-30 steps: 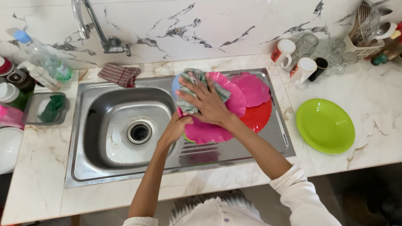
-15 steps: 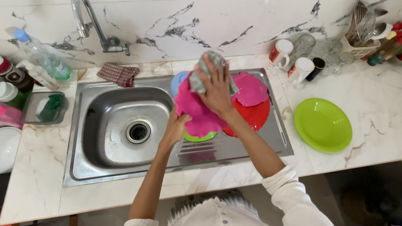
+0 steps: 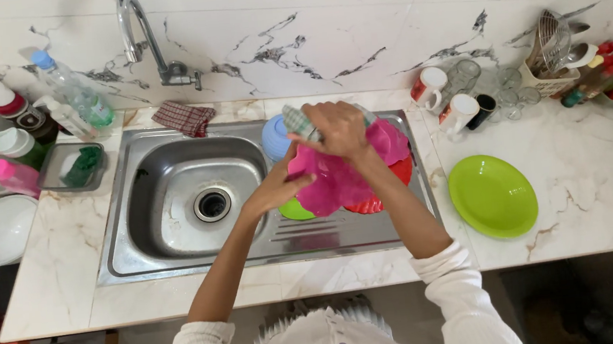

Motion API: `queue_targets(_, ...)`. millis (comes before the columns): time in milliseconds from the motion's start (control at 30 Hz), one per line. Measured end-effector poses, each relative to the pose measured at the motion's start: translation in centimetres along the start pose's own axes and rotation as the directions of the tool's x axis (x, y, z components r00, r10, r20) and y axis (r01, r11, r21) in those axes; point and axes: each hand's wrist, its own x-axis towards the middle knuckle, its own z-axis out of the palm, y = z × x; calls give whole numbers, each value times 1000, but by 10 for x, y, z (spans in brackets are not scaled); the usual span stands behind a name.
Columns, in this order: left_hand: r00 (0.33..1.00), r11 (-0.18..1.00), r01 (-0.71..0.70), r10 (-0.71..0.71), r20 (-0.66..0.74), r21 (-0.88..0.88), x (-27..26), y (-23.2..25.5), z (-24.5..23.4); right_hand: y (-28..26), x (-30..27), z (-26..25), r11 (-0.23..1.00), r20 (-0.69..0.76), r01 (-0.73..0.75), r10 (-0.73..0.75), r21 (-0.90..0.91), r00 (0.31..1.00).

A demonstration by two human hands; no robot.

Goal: Wiping kitchen walls and surfaces with a cloth and cleaning dishes.

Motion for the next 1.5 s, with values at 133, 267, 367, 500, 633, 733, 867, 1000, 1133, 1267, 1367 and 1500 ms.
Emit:
queue_targets(133, 925, 935, -352, 355, -139, 45, 26, -51, 8, 4, -11, -1, 993, 53, 60, -66, 99, 996)
queue_targets(267, 767, 831, -553, 533, -358, 54, 17, -52, 15, -1, -52, 13, 966, -78, -180, 169, -183, 983)
queue_targets(367, 807, 862, -496, 412, -424, -106, 25, -45, 16, -39, -63, 16, 904, 234, -341, 401, -258, 886)
queue_targets(500, 854, 938, -330, 247, -457, -109, 36, -54, 17, -57, -96, 25, 903, 309, -428, 396, 43, 865)
queue_targets(633, 802, 879, -475, 413, -432, -40, 24, -51, 19, -34, -84, 17, 828, 476, -400, 189, 392, 859)
queue_targets(733, 798, 844, -518, 419, -432, -138, 21, -44, 21, -20, -64, 3, 965, 473, -242, 168, 99, 865)
queue_targets(867, 708, 774, -602, 403, -580, -197, 28, -57, 16, -34, -60, -3, 958, 319, -248, 282, -144, 905)
queue_targets(1000, 677, 737, -634, 382, -629, -234, 31, -64, 5, -62, -97, 10, 936, 308, -340, 352, -93, 884)
queue_targets(1133, 656, 762, -614, 347, -670, -206, 26, -75, 8, -77, -100, 0, 909, 502, -407, 311, 91, 807)
queue_targets(1267, 721, 781, -578, 353, -597, -237, 20, -79, 23, -50, -78, -2, 934, 540, -354, 325, -53, 776)
queue_targets(1367, 712, 781, -598, 417, -565, -178, 16, -71, 28, -37, -69, 9, 953, 356, -234, 290, -193, 888)
queue_targets(1500, 782, 866, -495, 410, -470, -69, 10, -65, 23, -40, -70, 22, 951, 336, -308, 302, -38, 892)
